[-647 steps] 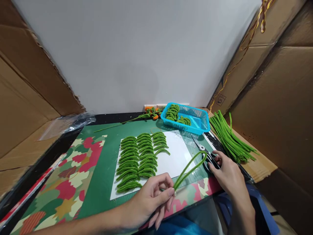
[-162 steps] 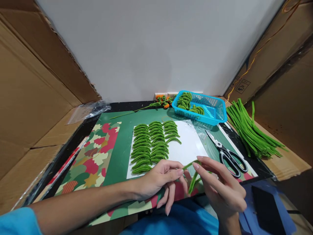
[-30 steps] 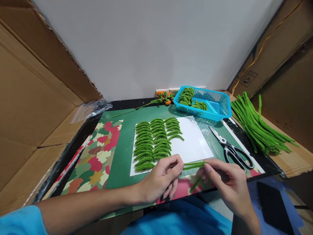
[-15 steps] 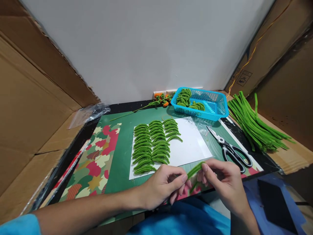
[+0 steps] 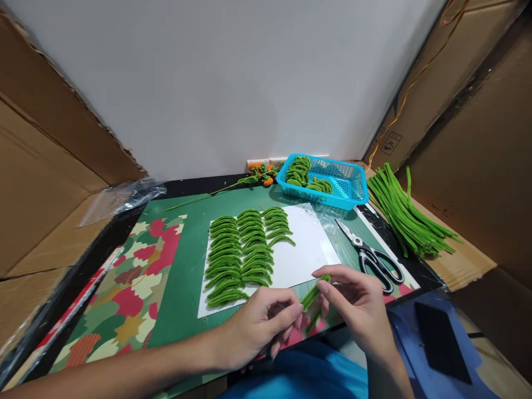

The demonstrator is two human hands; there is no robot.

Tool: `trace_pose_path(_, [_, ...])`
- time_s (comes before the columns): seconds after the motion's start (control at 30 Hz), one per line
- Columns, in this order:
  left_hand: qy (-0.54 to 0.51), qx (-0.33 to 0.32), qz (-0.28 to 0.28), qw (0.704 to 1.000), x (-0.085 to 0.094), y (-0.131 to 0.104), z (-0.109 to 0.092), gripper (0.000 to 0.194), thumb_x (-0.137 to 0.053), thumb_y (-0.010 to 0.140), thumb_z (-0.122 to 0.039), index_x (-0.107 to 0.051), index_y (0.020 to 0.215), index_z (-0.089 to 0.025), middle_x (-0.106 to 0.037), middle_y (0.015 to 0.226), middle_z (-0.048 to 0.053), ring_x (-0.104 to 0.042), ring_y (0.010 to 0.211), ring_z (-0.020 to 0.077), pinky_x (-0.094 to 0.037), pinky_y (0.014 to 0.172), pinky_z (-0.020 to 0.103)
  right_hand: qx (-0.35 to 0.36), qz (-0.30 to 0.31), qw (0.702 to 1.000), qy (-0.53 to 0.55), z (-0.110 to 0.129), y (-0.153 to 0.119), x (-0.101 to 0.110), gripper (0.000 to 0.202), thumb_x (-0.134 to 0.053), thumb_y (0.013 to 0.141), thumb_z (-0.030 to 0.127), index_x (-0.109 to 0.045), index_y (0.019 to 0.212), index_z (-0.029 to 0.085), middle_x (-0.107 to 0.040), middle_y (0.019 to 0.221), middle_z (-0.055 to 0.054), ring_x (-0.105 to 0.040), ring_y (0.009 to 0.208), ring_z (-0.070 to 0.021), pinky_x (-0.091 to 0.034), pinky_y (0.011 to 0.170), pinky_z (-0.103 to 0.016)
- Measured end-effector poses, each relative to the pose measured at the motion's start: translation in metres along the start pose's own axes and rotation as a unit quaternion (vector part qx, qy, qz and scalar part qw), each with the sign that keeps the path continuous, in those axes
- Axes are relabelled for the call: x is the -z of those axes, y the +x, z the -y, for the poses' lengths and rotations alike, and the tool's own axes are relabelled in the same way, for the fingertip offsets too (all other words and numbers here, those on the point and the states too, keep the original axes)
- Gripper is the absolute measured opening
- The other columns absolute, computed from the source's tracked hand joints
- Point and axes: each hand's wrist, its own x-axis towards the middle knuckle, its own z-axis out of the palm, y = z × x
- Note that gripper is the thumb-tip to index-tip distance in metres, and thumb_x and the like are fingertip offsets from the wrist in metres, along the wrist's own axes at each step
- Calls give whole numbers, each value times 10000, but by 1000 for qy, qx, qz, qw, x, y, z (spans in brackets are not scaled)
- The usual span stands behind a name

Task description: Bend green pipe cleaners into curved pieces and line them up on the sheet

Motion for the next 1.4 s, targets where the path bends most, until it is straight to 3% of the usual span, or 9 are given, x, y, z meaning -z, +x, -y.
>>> trace_pose_path(0.27, [6, 1, 2, 1000, -2, 0, -4, 538, -602, 1031, -677, -596, 824, -181, -563, 598, -41, -505, 484, 83, -375, 460, 169, 41, -32, 992, -119, 2, -2, 2, 90, -801, 961, 295, -848, 963, 218, -789, 685, -7, -742, 576, -155, -564, 527, -199])
trace_pose_path(0.57, [33, -6, -12, 999, -3, 1, -2, 556, -665, 974, -652, -493, 678, -215, -511, 489, -48, -435, 398, 75, -301, 391, 179, 59, -13, 986, -153, 0, -2, -2, 90, -786, 953, 265, -863, 960, 218, -839, 774, -30, -778, 637, -171, -576, 546, -210])
trace_pose_path(0.77, [6, 16, -7, 1000, -2, 0, 1, 549, -640, 986, -709, -601, 813, -190, -581, 568, -38, -504, 431, 87, -363, 399, 168, 70, -17, 983, -167, 3, -3, -1, 69, -801, 949, 268, -863, 954, 237, -833, 761, -10, -768, 621, -164, -595, 587, -216])
trace_pose_path(1.0, [23, 11, -26, 999, -4, -1, 1, 590, -607, 1003, -726, -615, 778, -180, -560, 541, -40, -488, 425, 86, -379, 408, 176, 95, 8, 982, -165, -2, -3, -2, 85, -767, 981, 237, -849, 998, 247, -820, 825, -12, -762, 707, -160, -592, 668, -227])
trace_pose_path(1.17, [-9, 9, -8, 1000, -2, 0, 2, 553, -621, 1022, -688, -691, 910, -151, -648, 661, -9, -527, 461, 76, -387, 425, 165, 74, 24, 984, -158, -4, -4, 3, 90, -761, 1008, 264, -846, 1038, 261, -837, 893, -14, -764, 757, -152, -593, 709, -214])
trace_pose_path(1.4, [-13, 7, 13, 1000, -2, 1, 1, 533, -604, 1047, -662, -646, 873, -160, -674, 679, 6, -551, 445, 67, -351, 392, 145, 79, 43, 983, -161, -2, -4, 2, 109, -747, 1013, 257, -840, 1069, 254, -802, 838, -9, -759, 734, -166, -606, 718, -247])
